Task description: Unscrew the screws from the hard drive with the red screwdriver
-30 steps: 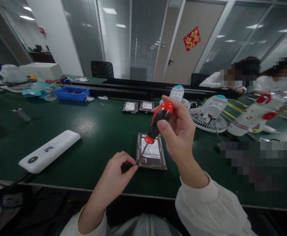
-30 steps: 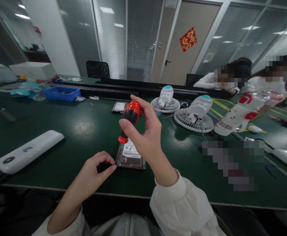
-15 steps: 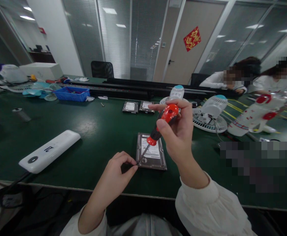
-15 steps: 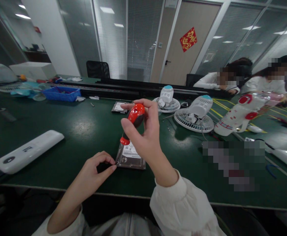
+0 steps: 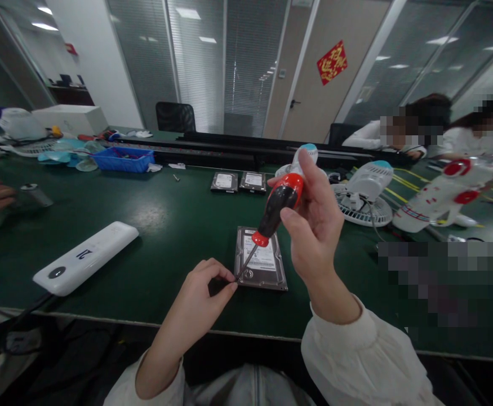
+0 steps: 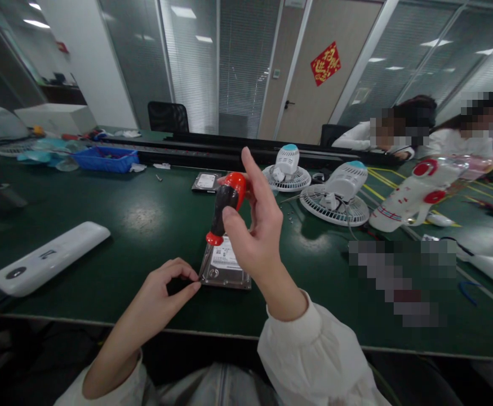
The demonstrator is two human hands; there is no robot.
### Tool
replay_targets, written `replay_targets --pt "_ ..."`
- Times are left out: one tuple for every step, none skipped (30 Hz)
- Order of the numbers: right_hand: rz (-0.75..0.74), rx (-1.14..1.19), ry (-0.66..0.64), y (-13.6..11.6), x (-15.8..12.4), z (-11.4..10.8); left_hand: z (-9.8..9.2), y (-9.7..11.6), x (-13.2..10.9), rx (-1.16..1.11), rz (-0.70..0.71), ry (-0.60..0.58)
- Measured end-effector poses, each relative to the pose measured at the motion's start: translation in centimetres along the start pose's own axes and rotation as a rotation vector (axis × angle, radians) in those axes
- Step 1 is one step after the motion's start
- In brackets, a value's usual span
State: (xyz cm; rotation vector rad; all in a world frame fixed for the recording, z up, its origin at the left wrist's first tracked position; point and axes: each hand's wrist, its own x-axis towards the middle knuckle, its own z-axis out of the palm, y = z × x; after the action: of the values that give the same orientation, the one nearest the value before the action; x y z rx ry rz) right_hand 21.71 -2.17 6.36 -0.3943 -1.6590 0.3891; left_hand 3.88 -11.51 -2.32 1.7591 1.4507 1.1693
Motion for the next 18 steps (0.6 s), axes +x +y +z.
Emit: replay_targets --pt "-0.003 0.043 0.002 0.0 0.01 0.08 0.0 0.02 0.01 -0.001 0.0 0.001" --pt "-0.004 0.08 0.004 -0.02 0.04 0.17 0.0 0.04 0.02 -0.003 0.001 0.002" --pt "-0.003 0.105 0.01 -0.08 0.1 0.27 0.0 0.06 0.02 -0.004 0.003 0.004" --pt "-0.002 0.117 0.017 -0.16 0.16 0.37 0.01 0.07 0.02 -0.006 0.003 0.007" --pt "-0.003 0.118 0.026 -0.24 0.24 0.46 0.01 0.09 0.01 -0.008 0.003 0.009" --pt "-0.006 0.106 0.035 -0.31 0.32 0.53 0.01 0.09 0.01 -0.011 0.003 0.01" --pt "-0.01 0.084 0.043 -0.36 0.4 0.57 0.0 0.1 0.01 -0.014 0.002 0.01" --pt "-0.013 0.055 0.051 -0.38 0.47 0.58 0.0 0.1 0.01 -0.015 0.002 0.01" --pt "-0.018 0.024 0.059 -0.37 0.53 0.56 -0.01 0.09 0.0 -0.015 0.001 0.01" --pt "-0.019 -0.006 0.069 -0.33 0.56 0.51 -0.02 0.07 -0.01 -0.014 0.002 0.006" --pt "-0.018 -0.03 0.077 -0.25 0.56 0.45 -0.02 0.04 -0.02 -0.012 0.001 0.003" --pt "-0.02 -0.04 0.086 -0.16 0.54 0.38 -0.02 -0.01 -0.04 -0.012 0.001 0.0" --pt "-0.019 -0.038 0.093 -0.05 0.49 0.3 -0.02 -0.07 -0.06 -0.011 0.002 -0.003" --pt "-0.019 -0.029 0.095 0.06 0.43 0.23 -0.02 -0.14 -0.09 -0.009 0.004 -0.004" --pt "-0.015 -0.02 0.09 0.15 0.36 0.16 -0.02 -0.22 -0.11 -0.007 0.009 -0.006" --pt "-0.008 -0.016 0.081 0.23 0.3 0.11 -0.03 -0.3 -0.14 -0.002 0.013 -0.006" --pt "-0.002 -0.016 0.072 0.28 0.24 0.07 -0.04 -0.38 -0.16 0.004 0.015 -0.006" --pt "0.006 -0.022 0.061 0.29 0.19 0.05 -0.06 -0.45 -0.18 0.009 0.015 -0.008"
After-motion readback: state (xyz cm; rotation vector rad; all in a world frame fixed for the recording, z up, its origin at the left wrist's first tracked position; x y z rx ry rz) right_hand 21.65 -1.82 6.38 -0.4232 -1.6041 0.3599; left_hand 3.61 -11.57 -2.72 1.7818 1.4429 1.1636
